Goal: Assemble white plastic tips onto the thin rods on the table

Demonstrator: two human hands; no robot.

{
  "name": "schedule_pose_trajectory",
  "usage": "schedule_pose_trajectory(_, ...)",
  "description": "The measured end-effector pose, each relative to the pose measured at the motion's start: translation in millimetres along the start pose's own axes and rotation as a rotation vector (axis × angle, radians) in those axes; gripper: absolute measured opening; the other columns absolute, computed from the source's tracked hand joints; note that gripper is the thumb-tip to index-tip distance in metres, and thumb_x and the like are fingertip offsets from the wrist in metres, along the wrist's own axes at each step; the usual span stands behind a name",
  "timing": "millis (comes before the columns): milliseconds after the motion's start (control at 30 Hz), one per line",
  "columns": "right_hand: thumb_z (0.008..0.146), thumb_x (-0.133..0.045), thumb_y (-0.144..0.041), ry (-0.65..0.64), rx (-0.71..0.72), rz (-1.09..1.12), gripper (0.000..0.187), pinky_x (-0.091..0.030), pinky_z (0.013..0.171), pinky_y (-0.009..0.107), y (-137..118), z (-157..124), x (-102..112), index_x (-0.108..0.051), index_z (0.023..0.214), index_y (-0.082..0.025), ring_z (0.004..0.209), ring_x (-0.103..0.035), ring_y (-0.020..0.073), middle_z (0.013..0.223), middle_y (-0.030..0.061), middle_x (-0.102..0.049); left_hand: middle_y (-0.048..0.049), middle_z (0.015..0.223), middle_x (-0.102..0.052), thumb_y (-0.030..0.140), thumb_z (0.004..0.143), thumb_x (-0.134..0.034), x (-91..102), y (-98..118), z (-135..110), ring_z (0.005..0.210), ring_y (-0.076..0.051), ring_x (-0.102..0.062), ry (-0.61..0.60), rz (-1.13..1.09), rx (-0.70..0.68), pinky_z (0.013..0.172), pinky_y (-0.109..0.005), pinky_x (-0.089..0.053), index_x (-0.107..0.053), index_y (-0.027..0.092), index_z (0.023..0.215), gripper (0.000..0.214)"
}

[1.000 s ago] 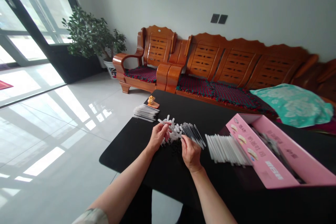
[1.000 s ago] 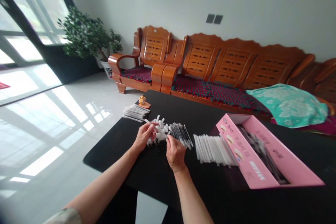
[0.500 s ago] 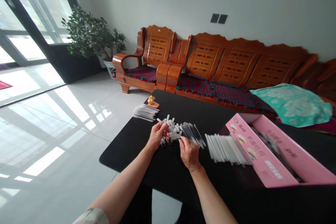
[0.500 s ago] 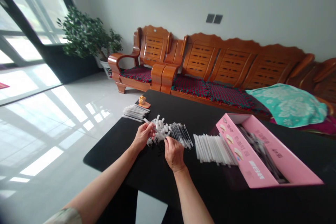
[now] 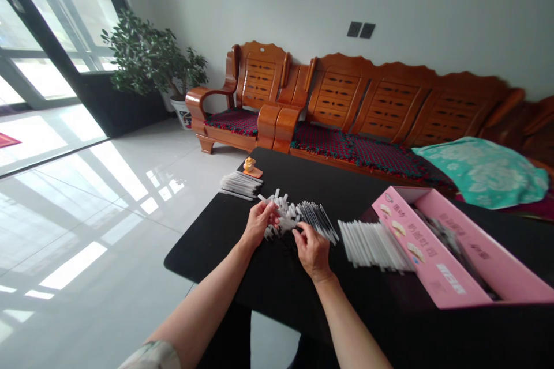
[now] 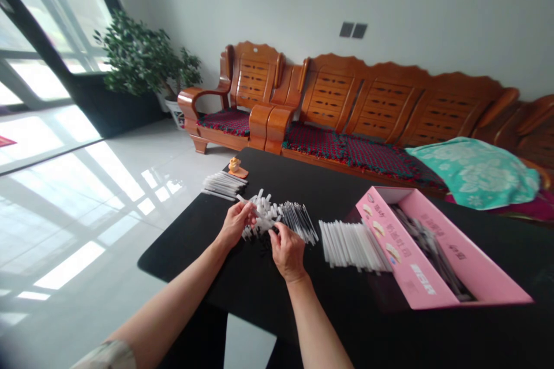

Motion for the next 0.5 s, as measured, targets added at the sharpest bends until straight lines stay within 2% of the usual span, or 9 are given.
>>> schedule_pose_trajectory(100,0.098,-0.045,-0.023,0.016,0.023,-0.014,0.021,-0.049,0.066,0.026,-1.5,0.2,0.5,-0.065,0.098,-0.015,0.071,-0.068,0.0169,0.081,0.0072,-0.072,0.0008,0.061,-0.061,0.055,0.077,-0.071,0.5,-0.8,0.4,0.048,-0.011,-0.057,-0.004,0.004,0.003,0.045,-0.022,-0.048,-0.062,0.014,0.084,0.043)
schedule_pose_trajectory(233,0.096,-0.050,-0.026,0.026,-0.008,-0.009,0.019,-0.047,0.060,0.024,-0.4,0.7,1.8,-0.064,0.100,-0.014,0.061,-0.066,0.0151,0.074,0.0044,-0.069,0.0004,0.062,-0.062,0.054,0.077,-0.071,0.4,-0.7,0.4,0.048,-0.011,-0.057,-0.007,-0.002,0.008,0.045,-0.022,-0.048,-0.062,0.014,0.083,0.042)
schedule_pose_trajectory(400,0.098,-0.046,-0.023,0.009,0.023,-0.013,0.021,-0.048,0.065,0.026,-1.7,0.3,0.2,-0.065,0.100,-0.014,0.069,-0.068,0.0168,0.080,0.0069,-0.072,0.0006,0.061,-0.062,0.053,0.077,-0.071,-0.5,0.1,-0.3,0.048,-0.011,-0.057,-0.013,-0.014,0.004,0.045,-0.022,-0.048,-0.062,0.013,0.084,0.041)
schedule_pose_trajectory(500,0.098,-0.046,-0.027,0.020,-0.006,-0.016,0.021,-0.048,0.062,0.025,0.6,-0.3,0.5,-0.064,0.098,-0.015,0.063,-0.066,0.0160,0.076,0.0055,-0.071,0.0009,0.059,-0.061,0.052,0.078,-0.071,-0.5,0.1,-0.5,0.048,-0.011,-0.057,-0.012,-0.015,0.002,0.045,-0.021,-0.048,-0.062,0.013,0.084,0.040)
Point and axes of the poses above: each hand's wrist, its own z-axis towards the middle knuckle, its own x-axis out of the back of the hand, y = z × x, the point moved 6 cm from there along z, towards the middle knuckle
